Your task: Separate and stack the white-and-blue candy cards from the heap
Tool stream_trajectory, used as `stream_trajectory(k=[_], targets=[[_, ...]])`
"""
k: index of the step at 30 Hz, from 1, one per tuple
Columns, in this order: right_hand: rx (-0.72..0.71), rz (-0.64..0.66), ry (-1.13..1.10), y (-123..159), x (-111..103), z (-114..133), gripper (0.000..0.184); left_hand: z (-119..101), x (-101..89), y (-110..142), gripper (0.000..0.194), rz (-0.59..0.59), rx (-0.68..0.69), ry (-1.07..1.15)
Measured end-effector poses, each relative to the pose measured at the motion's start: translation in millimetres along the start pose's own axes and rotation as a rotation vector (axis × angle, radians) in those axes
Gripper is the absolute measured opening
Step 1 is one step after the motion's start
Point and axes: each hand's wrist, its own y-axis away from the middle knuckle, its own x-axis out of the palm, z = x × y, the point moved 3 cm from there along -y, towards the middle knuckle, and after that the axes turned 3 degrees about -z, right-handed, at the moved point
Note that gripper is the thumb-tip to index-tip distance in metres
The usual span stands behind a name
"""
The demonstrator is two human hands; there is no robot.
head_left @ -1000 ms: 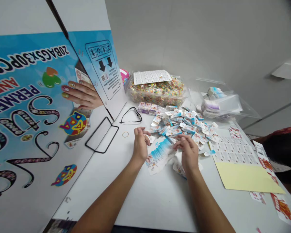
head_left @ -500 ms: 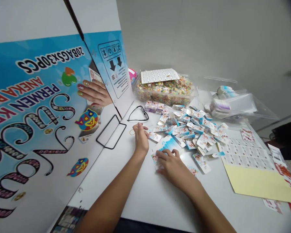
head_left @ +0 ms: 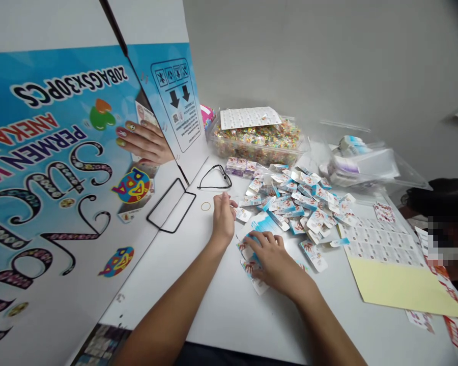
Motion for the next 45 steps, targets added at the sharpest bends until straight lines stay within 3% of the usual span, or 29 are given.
stream_trajectory(k=[3, 8, 10, 13, 15, 19, 20, 22, 24, 27, 29, 31, 33, 35, 41, 45], targets=[[0.019, 0.014, 0.043, -2.7, 8.1, 0.9, 0.066, 1.3, 1.3, 0.9, 0.036, 0.003, -0.014, -0.005], [0.019, -0.043, 0.005, -10.0, 5.3, 2.5, 0.036, 5.6, 2.0, -0.3, 0.036, 0.015, 0.000, -0.015], [0.022, -0.141, -0.099, -10.7, -2.4, 0.4, 0.019, 6.9, 0.6, -2.5, 0.037, 0.004, -0.003, -0.020], [0.094, -0.291, -0.487, -7.5, -14.4, -13.1, 0.006, 5.7, -1.1, -4.4, 0.038, 0.012, -0.016, 0.012], [0.201, -0.418, -0.813, -3.9, -19.8, -27.3, 0.013, 3.3, 2.7, -0.8, 0.040, 0.153, -0.038, 0.053], [0.377, -0.747, -1.140, 1.8, -24.2, -44.5, 0.024, 3.8, 23.4, 30.5, 0.053, 0.814, -0.305, 0.110], [0.389, -0.763, -1.168, 1.4, -23.7, -43.7, 0.024, 4.5, 27.4, 40.6, 0.056, 0.940, -0.391, 0.132], [0.382, -0.748, -1.161, -0.1, -22.7, -38.6, 0.021, 5.0, 32.7, 55.4, 0.060, 1.058, -0.509, 0.206], [0.328, -0.781, -0.988, -0.2, -24.5, -32.9, 0.021, 4.5, 34.7, 61.6, 0.063, 1.048, -0.557, 0.284], [0.168, -0.881, -0.481, 1.5, -29.1, -24.5, 0.027, 2.5, 32.8, 62.0, 0.066, 0.977, -0.590, 0.293], [0.079, -0.846, -0.220, 0.3, -27.1, -19.8, 0.034, 0.7, 29.7, 59.7, 0.061, 0.854, -0.612, 0.244], [0.027, -0.781, -0.099, -2.0, -22.8, -16.7, 0.045, -1.8, 27.0, 58.0, 0.055, 0.702, -0.619, 0.203], [0.003, -0.734, -0.065, -4.0, -18.8, -15.0, 0.055, -4.4, 27.5, 58.4, 0.050, 0.641, -0.600, 0.185], [-0.008, -0.695, -0.067, -5.3, -16.1, -15.1, 0.060, -5.1, 30.2, 59.5, 0.049, 0.656, -0.575, 0.187], [-0.013, -0.669, -0.131, -4.7, -18.4, -22.6, 0.056, 2.0, 36.4, 58.6, 0.050, 0.805, -0.603, 0.383], [-0.039, -0.642, -0.276, -4.3, -23.9, -20.4, 0.048, 5.8, 32.5, 51.5, 0.055, 0.901, -0.488, 0.345]])
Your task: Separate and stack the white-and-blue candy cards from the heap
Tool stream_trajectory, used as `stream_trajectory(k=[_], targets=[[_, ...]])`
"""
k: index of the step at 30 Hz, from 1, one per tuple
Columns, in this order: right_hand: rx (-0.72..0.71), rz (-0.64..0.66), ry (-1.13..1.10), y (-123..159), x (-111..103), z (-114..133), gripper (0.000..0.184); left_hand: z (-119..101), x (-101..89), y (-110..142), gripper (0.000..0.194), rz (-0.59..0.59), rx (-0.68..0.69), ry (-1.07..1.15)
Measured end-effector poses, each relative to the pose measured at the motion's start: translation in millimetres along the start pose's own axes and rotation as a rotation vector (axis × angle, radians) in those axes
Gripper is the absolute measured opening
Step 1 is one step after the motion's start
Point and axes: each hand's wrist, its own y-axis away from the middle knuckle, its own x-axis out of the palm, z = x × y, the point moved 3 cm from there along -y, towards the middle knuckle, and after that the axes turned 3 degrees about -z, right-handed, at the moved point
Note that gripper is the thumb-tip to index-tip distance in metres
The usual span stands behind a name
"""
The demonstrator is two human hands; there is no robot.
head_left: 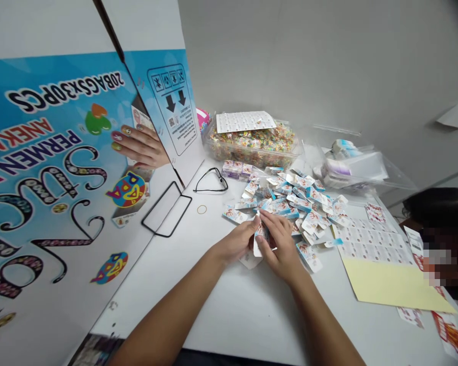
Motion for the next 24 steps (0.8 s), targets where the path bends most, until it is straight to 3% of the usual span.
stream_trajectory(k=[6, 10, 13, 16, 21, 24], targets=[[0.162, -0.077, -0.387, -0.9, -14.2, -6.8, 0.008, 2.5, -2.7, 2.2, 0.043, 0.056, -0.028, -0.199], [0.177, -0.082, -0.577, 0.8, -15.0, -14.1, 0.014, 3.7, 1.5, 2.7, 0.043, 0.051, -0.028, -0.260], [0.164, -0.160, -0.508, 1.7, -10.7, -12.2, 0.006, 1.0, -1.2, 1.5, 0.043, -0.026, 0.017, -0.243], [0.102, -0.230, -0.313, 2.0, -5.4, -6.0, 0.031, -2.4, -2.2, 0.3, 0.039, -0.086, 0.050, -0.109], [-0.010, -0.183, -0.154, 3.3, 3.5, 1.1, 0.033, -1.7, -0.8, -1.0, 0.023, -0.257, 0.036, 0.243], [0.007, -0.164, -0.161, 5.1, 8.2, 3.0, 0.047, 2.6, -2.8, -1.9, 0.018, -0.289, -0.050, 0.302]])
